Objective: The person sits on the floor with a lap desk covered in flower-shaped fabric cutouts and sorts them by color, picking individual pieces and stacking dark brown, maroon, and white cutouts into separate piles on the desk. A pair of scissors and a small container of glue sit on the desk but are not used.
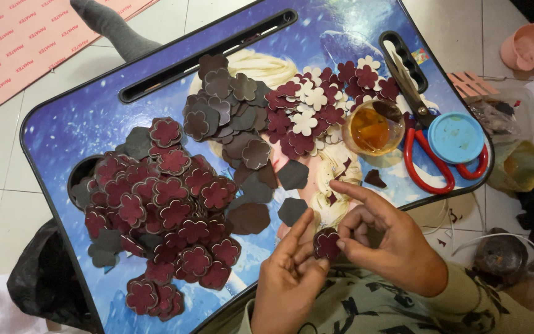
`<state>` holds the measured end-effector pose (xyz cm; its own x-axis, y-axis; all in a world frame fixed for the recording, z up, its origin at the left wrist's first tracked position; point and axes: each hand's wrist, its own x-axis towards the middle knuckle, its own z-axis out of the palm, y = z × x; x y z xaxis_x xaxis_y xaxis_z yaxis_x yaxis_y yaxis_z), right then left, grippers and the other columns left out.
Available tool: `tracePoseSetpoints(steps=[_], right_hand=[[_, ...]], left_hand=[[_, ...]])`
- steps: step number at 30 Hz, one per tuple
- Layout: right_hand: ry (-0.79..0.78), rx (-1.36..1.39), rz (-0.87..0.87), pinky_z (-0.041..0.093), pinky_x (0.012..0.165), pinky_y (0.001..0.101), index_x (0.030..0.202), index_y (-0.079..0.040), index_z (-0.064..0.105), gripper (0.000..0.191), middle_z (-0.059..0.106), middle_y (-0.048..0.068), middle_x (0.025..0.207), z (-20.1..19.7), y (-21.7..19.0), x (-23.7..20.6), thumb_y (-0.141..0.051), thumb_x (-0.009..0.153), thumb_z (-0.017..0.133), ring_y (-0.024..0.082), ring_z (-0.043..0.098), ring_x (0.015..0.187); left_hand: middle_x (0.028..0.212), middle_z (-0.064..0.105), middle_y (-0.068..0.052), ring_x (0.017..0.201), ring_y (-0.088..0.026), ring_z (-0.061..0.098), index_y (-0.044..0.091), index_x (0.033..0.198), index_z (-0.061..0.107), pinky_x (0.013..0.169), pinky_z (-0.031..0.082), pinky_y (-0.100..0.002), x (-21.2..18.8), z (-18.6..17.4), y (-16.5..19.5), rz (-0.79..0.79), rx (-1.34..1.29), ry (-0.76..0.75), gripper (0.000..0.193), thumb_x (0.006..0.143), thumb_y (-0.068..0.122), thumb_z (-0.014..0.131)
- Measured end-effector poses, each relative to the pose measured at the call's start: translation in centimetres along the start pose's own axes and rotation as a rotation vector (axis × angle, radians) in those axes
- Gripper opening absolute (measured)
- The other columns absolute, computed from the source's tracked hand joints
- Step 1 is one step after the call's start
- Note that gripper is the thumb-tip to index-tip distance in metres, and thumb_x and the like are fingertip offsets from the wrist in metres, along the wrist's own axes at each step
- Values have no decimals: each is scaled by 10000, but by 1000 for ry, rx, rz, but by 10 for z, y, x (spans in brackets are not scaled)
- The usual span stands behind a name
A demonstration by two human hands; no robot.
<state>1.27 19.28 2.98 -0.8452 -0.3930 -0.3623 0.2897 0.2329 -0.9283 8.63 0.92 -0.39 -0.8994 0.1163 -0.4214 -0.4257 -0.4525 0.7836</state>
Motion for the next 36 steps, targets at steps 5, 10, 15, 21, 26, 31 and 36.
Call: tracePoseSetpoints(steps=[5, 10, 15, 21, 26, 31, 36], right_hand=[[3, 6, -6, 461, 611, 230, 1560, -91, 414, 831, 688, 18, 824, 1, 0, 1, 9, 794, 718, 54, 568, 707], [17, -24, 28, 456, 594, 231, 1558, -106, 424, 843, 694, 16, 810, 1, -1, 0, 12, 778, 722, 58, 545, 668], [18, 1, -4, 467, 634, 238, 1564, -98, 411, 844, 690, 34, 844, 0, 3, -1, 6, 793, 740, 64, 573, 730], [39, 91, -13, 501, 709, 247, 1552, -73, 430, 761, 722, 58, 992, -5, 5, -3, -12, 847, 709, 76, 601, 828], [16, 62, 68, 463, 635, 244, 1555, -116, 421, 869, 748, 54, 918, -3, 5, -3, -6, 773, 784, 82, 601, 759], [51, 35, -18, 483, 674, 235, 1560, -89, 416, 831, 723, 47, 889, 1, 10, -2, -19, 814, 777, 76, 636, 822], [71, 69, -28, 505, 682, 234, 1572, -82, 383, 836, 719, 54, 882, 2, 14, -3, -2, 828, 756, 83, 648, 814]], left_hand=[[1063, 781, -100, 902, -45, 697, 64, 1573, 435, 750, 545, -176, 3, 8, 2, -83, 9, 104, 731, 883, -28, 661], [1010, 775, -108, 876, -48, 660, 29, 1537, 488, 743, 521, -182, 2, 10, 4, -24, 96, 122, 647, 919, -12, 674], [1071, 774, -91, 906, -56, 696, 13, 1494, 503, 773, 549, -196, 4, 11, 2, -23, 45, 151, 617, 898, -18, 661], [995, 773, -127, 884, -87, 712, 12, 1516, 454, 778, 571, -223, 4, 9, 0, -43, 10, 154, 646, 902, -13, 654], [1016, 779, -93, 904, -66, 707, 7, 1515, 458, 798, 557, -198, 5, 9, -2, -12, 70, 153, 667, 886, -13, 678], [946, 774, -113, 856, -82, 706, 18, 1531, 440, 754, 554, -203, 4, 9, -3, -4, 73, 156, 701, 882, -18, 702], [931, 766, -110, 818, -98, 724, 33, 1508, 435, 717, 568, -212, 6, 13, -3, -11, 61, 205, 706, 861, -22, 711]])
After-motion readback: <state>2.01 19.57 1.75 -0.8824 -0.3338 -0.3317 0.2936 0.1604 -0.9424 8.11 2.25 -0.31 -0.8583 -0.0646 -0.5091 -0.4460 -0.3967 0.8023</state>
